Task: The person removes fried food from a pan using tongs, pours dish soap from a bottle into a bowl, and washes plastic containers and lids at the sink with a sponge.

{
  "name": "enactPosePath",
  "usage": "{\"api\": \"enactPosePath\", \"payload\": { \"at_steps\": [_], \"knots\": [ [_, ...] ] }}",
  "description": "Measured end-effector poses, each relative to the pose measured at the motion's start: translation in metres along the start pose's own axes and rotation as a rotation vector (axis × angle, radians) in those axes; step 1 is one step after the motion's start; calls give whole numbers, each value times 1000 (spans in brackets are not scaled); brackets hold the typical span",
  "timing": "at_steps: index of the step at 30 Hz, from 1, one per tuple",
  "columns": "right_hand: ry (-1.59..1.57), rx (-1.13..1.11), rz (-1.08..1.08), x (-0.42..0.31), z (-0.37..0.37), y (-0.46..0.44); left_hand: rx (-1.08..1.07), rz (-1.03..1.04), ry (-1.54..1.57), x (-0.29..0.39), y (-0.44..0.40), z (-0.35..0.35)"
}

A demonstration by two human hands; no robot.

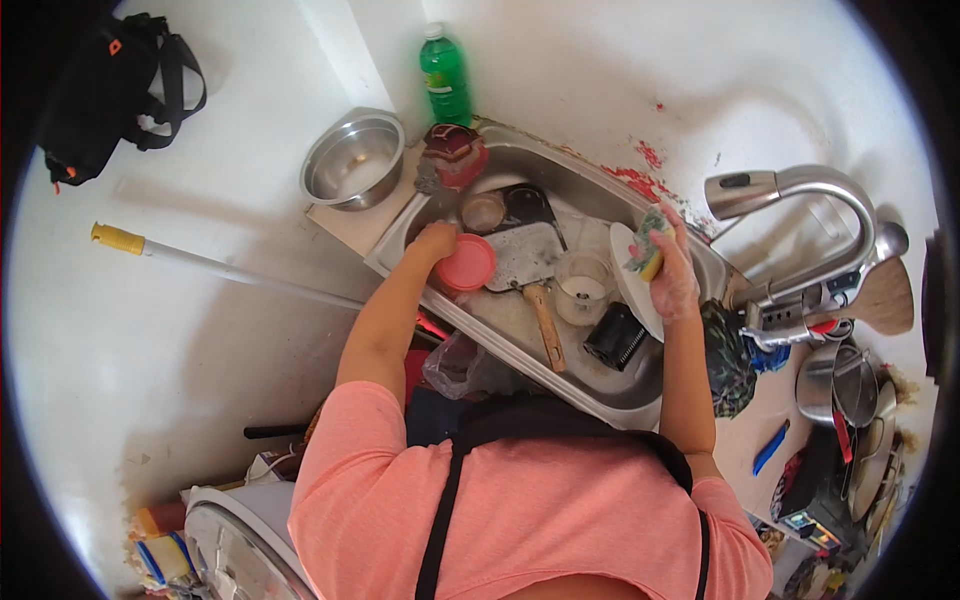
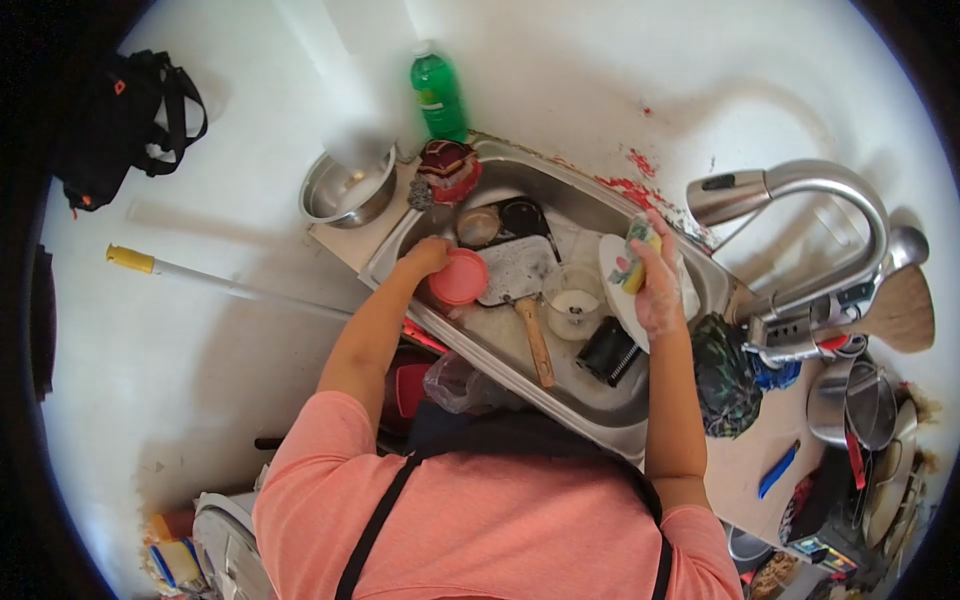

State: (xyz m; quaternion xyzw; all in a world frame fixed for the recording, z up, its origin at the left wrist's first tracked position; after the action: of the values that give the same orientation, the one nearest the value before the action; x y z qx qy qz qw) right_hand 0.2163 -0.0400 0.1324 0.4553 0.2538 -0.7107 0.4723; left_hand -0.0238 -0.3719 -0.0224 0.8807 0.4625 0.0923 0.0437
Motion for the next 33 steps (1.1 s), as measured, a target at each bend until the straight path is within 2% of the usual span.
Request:
{"api": "enactPosePath", "payload": {
  "at_steps": [3, 6, 9, 12, 15, 18, 21, 25, 27, 28, 31, 32, 33],
  "knots": [
    [-21, -110, 90, 9, 26, -9, 171, 92, 336, 17, 7, -38],
    [75, -251, 144, 13, 68, -26, 413, -27, 520, 43, 5, -71],
    [110, -381, 158, 28, 116, -47, 554, -171, 820, 66, 1, -76],
    [95, -434, 182, 44, 158, -69, 538, -267, 839, 71, -12, -49],
    [80, -465, 242, 54, 189, -81, 348, -148, 943, 68, -16, -17],
    [72, -475, 251, 62, 216, -94, -34, -240, 1059, 73, -1, -27],
    [28, -590, 253, 63, 255, -105, 193, -112, 699, 62, -4, -21],
    [85, -734, 249, 91, 321, -125, 418, -107, 843, 63, -4, -34],
    [108, -680, 258, 105, 353, -119, 529, -32, 979, 63, -5, -35],
    [120, -652, 259, 107, 362, -120, 506, -65, 1019, 62, -4, -35],
    [499, -759, -55, 114, 375, -154, 457, -132, 1080, 58, 15, -50],
    [686, -793, -379, 123, 371, -190, 457, -141, 1064, 54, 25, -54],
    [940, -683, -787, 121, 370, -220, 458, -152, 1046, 49, 33, -56]
  ]
}}
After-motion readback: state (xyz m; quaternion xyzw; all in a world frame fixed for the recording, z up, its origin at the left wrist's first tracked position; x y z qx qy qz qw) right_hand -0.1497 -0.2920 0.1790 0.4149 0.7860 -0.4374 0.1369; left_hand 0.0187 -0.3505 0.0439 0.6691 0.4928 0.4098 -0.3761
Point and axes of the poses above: each hand's wrist, its own y-axis away from the middle knuckle, its own z-axis out of the palm, x = y × z, the point moved 1 cm from there along -y, towards the middle knuckle, and after that the axes turned 2 degrees about x, right-handed, at the moved point
